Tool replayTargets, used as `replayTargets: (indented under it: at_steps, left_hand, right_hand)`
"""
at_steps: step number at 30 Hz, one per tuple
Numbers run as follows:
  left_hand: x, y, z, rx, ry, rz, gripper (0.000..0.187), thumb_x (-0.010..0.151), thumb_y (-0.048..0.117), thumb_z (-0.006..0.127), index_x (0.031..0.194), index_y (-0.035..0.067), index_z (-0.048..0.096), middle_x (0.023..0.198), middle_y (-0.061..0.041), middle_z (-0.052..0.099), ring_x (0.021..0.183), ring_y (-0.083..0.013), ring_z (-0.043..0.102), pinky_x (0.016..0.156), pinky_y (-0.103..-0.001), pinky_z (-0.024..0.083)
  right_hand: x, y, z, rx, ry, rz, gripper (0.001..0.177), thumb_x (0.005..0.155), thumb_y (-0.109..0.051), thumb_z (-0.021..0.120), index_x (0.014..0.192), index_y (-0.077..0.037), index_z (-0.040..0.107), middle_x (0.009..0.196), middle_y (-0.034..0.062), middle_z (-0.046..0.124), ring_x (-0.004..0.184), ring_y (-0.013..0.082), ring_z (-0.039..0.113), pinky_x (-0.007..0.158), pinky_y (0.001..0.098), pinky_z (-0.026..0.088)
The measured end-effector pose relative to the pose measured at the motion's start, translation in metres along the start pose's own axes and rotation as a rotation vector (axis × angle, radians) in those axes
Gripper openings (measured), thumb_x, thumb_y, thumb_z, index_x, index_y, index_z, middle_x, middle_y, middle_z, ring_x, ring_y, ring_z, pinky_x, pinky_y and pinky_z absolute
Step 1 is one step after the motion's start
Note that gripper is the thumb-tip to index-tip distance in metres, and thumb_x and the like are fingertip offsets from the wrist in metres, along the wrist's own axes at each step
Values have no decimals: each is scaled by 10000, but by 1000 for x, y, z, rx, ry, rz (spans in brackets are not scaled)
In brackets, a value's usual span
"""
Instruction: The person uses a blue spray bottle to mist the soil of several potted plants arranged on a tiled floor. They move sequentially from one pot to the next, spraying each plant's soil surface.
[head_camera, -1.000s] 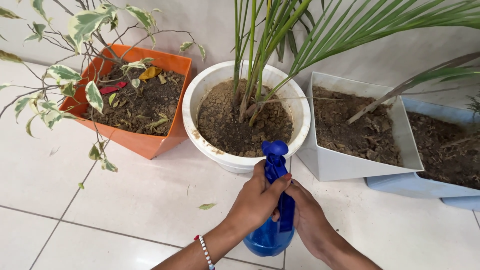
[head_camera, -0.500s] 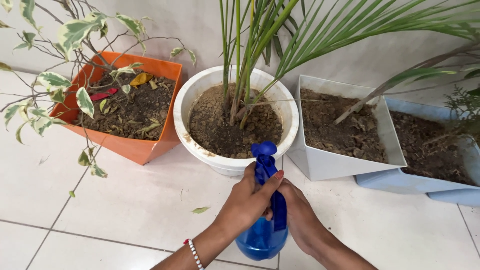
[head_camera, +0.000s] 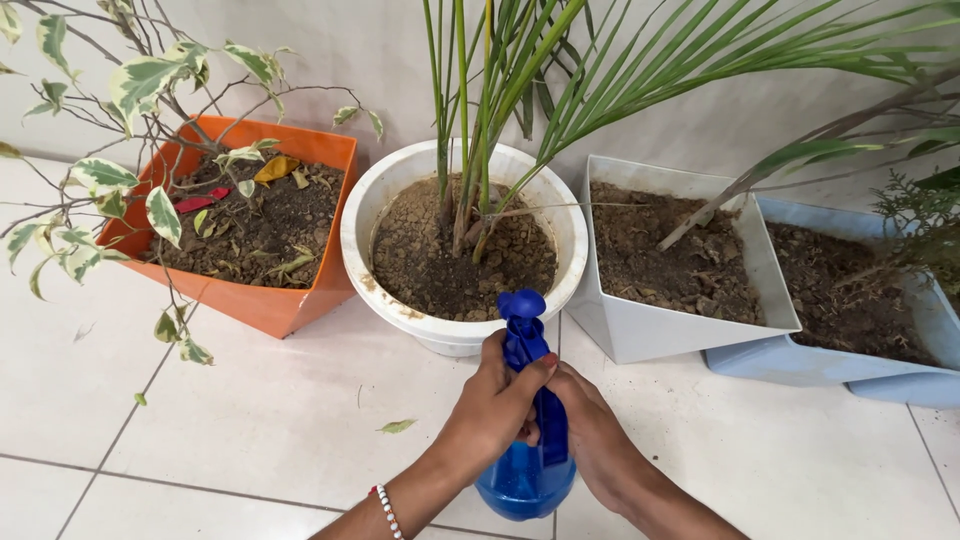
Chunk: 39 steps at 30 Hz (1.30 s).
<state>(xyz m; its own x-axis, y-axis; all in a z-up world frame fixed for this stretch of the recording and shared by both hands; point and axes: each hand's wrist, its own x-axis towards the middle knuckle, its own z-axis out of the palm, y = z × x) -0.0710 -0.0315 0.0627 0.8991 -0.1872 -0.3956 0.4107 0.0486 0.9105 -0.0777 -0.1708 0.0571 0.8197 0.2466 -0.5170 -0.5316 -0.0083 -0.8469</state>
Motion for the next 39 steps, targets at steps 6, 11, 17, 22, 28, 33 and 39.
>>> replayTargets:
  at_steps: [6,11,17,22,28,33,39]
  left_hand:
    - [-2,2,0,-4,19,-33,763,922,445,630,1436,-26,320,653,-60,531,501,-142,571,455,-303,507]
    - [5,-2,-1,-58,10,16,762,876,389,645,1447,13,309,646,-46,520,472,-156,559,433,-316,497]
    - [1,8,-3,-57,36,-7,756,918,427,640,1447,-5,316,630,-46,511,450,-149,548,419,-290,489]
    - [5,10,-1,-74,23,19,842,889,396,649,1511,13,231,659,-49,523,465,-154,551,420,-308,478]
    - [2,12,1,-80,30,7,841,900,397,642,1520,27,212,660,-52,501,473,-150,533,423,-307,472]
    - [2,11,1,-91,31,14,797,918,389,639,1496,4,246,653,-53,499,467,-148,529,421,-298,470]
    - [6,6,0,-72,15,61,794,904,347,642,1487,2,228,664,-44,515,488,-144,544,424,-309,485]
  right_hand:
    - [1,-3,4,13,41,56,513,997,-559,344,942,-99,566,719,23,503,634,139,510,656,319,452]
    - [4,0,-1,15,-46,-55,392,988,-456,383,946,-104,552,745,7,504,654,129,512,660,326,457]
    - [5,-8,2,58,36,18,505,1027,-535,349,916,-89,560,737,25,511,638,137,519,653,311,456]
    - [10,-6,-3,74,-22,-80,406,1010,-443,381,937,-87,561,760,26,544,651,144,540,662,319,478]
    - [5,-8,0,108,21,-36,422,1018,-453,374,940,-87,569,759,32,549,663,144,542,667,321,465]
    - [2,-11,0,80,6,-57,422,1023,-441,360,932,-84,564,760,34,538,666,150,536,673,329,465]
    - [7,-6,-3,94,-20,-73,326,997,-350,382,954,-86,569,781,29,549,688,151,543,691,329,473]
